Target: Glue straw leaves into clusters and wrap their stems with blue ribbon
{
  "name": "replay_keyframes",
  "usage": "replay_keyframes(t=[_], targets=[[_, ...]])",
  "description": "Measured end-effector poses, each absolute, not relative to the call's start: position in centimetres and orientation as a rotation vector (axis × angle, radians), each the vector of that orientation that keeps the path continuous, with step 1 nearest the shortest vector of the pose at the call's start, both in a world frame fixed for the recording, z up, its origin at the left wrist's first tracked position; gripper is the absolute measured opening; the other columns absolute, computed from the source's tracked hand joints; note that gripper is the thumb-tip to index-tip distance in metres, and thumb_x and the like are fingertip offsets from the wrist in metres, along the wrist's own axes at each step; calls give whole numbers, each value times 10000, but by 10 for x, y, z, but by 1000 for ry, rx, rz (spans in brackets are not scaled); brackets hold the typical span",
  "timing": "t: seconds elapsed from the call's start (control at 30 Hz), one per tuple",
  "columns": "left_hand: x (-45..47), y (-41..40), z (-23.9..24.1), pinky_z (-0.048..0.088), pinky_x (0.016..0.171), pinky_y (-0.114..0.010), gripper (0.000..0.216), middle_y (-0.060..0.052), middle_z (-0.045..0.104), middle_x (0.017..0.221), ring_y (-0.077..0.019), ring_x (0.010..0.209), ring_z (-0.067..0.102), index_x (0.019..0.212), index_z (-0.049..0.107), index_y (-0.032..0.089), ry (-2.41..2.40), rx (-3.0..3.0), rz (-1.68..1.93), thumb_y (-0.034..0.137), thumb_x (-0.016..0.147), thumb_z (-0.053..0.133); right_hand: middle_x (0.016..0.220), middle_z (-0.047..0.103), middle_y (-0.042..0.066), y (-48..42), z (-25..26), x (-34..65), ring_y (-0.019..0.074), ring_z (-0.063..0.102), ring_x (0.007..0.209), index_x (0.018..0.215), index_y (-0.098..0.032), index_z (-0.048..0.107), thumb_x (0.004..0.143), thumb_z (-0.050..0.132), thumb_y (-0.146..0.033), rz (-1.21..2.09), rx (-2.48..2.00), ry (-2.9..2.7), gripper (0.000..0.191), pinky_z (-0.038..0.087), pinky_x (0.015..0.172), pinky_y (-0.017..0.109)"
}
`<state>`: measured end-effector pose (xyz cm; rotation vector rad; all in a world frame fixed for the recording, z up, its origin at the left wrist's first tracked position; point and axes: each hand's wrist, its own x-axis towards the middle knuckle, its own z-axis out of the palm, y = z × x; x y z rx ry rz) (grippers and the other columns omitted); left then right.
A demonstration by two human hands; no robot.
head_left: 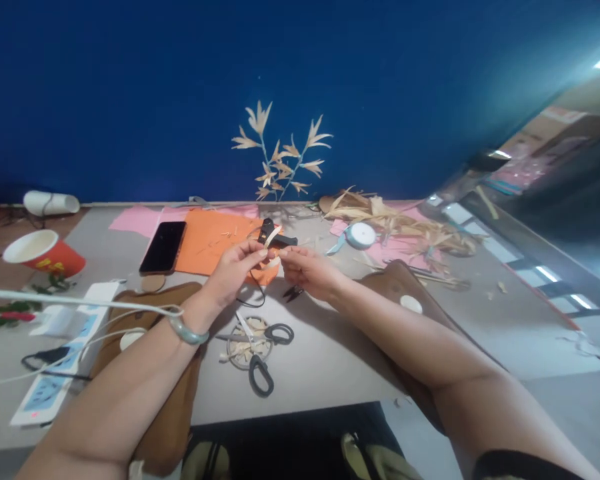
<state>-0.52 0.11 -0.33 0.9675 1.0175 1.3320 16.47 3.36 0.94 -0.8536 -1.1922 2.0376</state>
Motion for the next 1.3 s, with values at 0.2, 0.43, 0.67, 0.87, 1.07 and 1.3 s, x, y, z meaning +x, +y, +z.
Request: replay_keyframes(t=[0.2,0.43,0.67,0.87,1.07,1.3], targets=[[-1,-3,1,469,754,-268,196,-40,708,807,-133,750,624,770,701,168,1086,991,1317,319,673,779,508,239,-117,44,5,169,32,143,437,642,-172,441,702,764,-386,1967,-816,-1093,392,88,437,205],[4,-3,3,468,793,-287,203,-24,695,738,-139,734,615,739,709,160,1140,970,1378,298,626,809,534,417,-74,42,3,168,31,254,438,688,-144,571,717,724,-444,1876,-812,-1070,339,127,431,215],[7,-7,4,464,838,-288,150,-29,712,812,-150,802,627,753,720,176,1148,1049,1403,289,674,779,583,543,-52,27,4,165,49,361,458,817,-166,678,708,750,-376,1763,-836,-1275,247,226,440,224],[8,-10,2,471,823,-298,154,-32,717,800,-163,795,634,765,722,186,1165,1104,1376,307,686,773,568,518,-59,26,6,168,52,363,459,765,-174,645,713,742,-418,1704,-859,-1269,268,231,435,220],[5,-9,-2,458,782,-266,139,-17,700,766,-137,756,611,765,715,183,1153,1049,1394,285,689,771,558,502,-68,28,6,168,48,358,455,735,-179,611,716,740,-383,1698,-810,-1169,242,214,441,220],[0,-4,-4,445,803,-257,116,-12,706,786,-119,758,605,760,715,189,1179,957,1468,268,690,764,691,599,-31,36,4,168,24,310,445,710,-157,622,718,719,-352,1734,-778,-1030,218,212,445,228]])
